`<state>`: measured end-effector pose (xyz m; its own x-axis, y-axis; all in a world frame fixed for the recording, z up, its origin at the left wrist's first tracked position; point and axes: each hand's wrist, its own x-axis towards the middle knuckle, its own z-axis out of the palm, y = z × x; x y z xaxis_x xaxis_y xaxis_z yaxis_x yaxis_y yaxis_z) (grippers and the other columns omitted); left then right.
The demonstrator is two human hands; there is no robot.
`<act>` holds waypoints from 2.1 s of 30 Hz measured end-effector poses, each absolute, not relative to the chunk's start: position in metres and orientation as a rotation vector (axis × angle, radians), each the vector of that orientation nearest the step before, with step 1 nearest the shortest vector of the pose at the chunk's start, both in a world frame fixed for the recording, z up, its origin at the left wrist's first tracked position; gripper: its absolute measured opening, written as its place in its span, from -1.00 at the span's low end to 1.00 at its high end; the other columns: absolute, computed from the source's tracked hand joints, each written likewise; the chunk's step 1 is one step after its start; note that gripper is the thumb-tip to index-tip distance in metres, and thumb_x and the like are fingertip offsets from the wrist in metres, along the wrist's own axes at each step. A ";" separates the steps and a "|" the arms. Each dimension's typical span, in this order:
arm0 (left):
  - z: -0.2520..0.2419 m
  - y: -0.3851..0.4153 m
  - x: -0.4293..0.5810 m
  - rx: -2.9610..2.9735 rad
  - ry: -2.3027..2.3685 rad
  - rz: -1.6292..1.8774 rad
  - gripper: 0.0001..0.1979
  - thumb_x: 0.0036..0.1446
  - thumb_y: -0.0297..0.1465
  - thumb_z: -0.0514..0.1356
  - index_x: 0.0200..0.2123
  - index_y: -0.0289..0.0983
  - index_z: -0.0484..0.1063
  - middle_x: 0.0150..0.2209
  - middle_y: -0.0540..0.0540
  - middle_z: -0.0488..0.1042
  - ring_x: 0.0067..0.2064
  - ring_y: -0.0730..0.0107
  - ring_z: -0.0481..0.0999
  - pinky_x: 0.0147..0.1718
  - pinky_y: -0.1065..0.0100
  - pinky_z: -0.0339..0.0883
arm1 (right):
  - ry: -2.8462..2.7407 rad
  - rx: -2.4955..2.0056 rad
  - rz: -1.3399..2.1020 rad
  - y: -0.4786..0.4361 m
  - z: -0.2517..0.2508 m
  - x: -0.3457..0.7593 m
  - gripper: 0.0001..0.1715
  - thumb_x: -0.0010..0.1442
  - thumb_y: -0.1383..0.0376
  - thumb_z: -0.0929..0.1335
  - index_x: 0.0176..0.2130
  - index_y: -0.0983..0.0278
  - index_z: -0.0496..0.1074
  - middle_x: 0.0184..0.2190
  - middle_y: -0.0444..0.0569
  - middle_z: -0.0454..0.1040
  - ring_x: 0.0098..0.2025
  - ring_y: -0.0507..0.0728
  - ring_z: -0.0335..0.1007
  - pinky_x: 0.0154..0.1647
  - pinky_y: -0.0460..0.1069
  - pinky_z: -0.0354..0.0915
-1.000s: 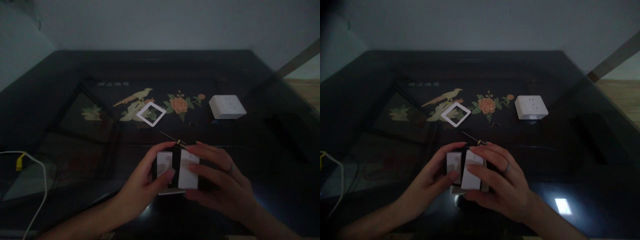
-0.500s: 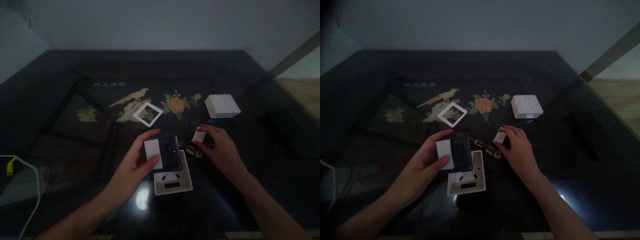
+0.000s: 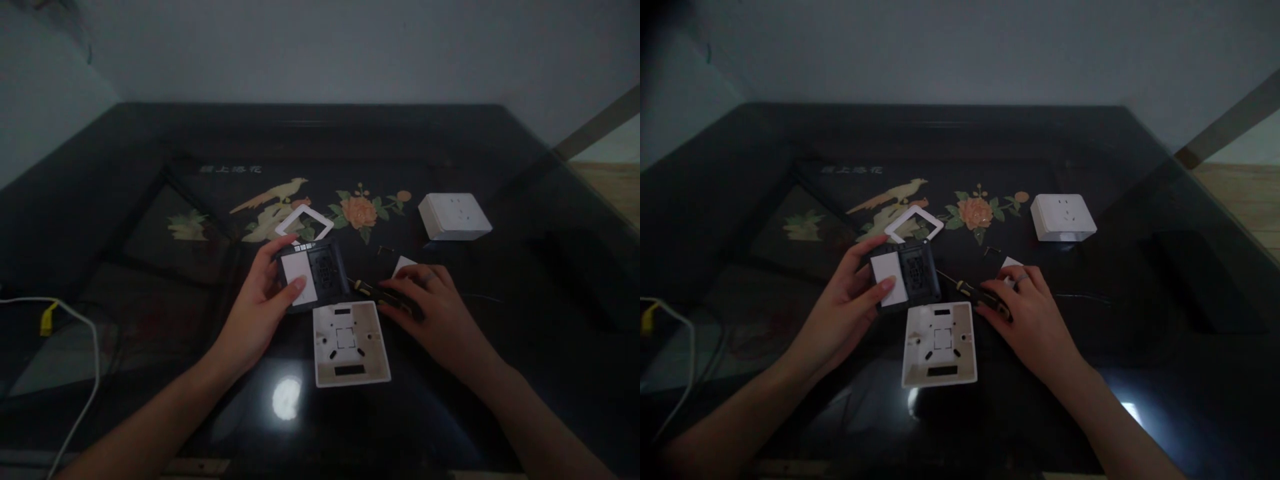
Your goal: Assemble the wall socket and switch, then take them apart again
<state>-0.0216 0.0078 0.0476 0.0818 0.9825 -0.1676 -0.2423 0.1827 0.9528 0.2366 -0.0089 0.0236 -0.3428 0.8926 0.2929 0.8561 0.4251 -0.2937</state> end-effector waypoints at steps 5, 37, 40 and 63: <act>0.039 0.019 -0.029 1.011 1.109 1.238 -0.58 0.05 -0.39 0.37 0.01 -0.09 0.41 -0.07 0.00 0.51 -0.07 0.34 0.50 -0.19 0.44 0.42 | -2.349 -1.503 0.104 -0.012 0.020 0.231 -0.71 0.08 0.33 0.49 -0.15 0.34 0.55 -0.15 0.18 0.43 -0.12 0.34 0.31 -0.15 0.25 0.41; 0.008 0.068 0.002 2.043 1.202 0.841 -0.61 0.17 -0.39 0.22 0.08 -0.25 0.37 0.00 -0.21 0.45 0.04 0.10 0.45 0.05 0.04 0.32 | -1.117 -1.075 0.934 0.004 0.081 0.233 -0.78 0.13 0.23 0.42 -0.16 0.15 0.48 -0.24 -0.04 0.61 -0.32 0.12 0.54 -0.44 0.00 0.45; 0.007 0.069 0.001 2.088 1.169 0.828 -0.64 0.16 -0.36 0.23 0.04 -0.23 0.42 -0.02 -0.20 0.47 0.08 0.07 0.43 0.10 -0.03 0.28 | -1.276 -1.101 0.868 0.017 0.087 0.223 -0.66 0.13 0.22 0.43 -0.07 0.17 0.42 -0.25 -0.06 0.60 -0.34 0.11 0.55 -0.36 0.03 0.49; 0.052 0.042 -0.038 1.319 1.069 1.396 -0.58 -0.04 -0.33 0.42 -0.09 -0.23 0.44 -0.20 -0.05 0.61 -0.17 0.27 0.63 -0.10 0.24 0.54 | -2.461 -0.885 -0.063 0.069 0.087 0.121 -0.62 0.32 0.35 0.32 0.12 0.35 0.37 -0.11 0.13 0.56 -0.05 0.22 0.44 -0.06 0.06 0.31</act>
<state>-0.0383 0.0421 0.0518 -0.0152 0.9773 0.2112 -0.0508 -0.2117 0.9760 0.1207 0.0688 0.0873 -0.6516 0.5812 0.4875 0.6054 0.7856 -0.1275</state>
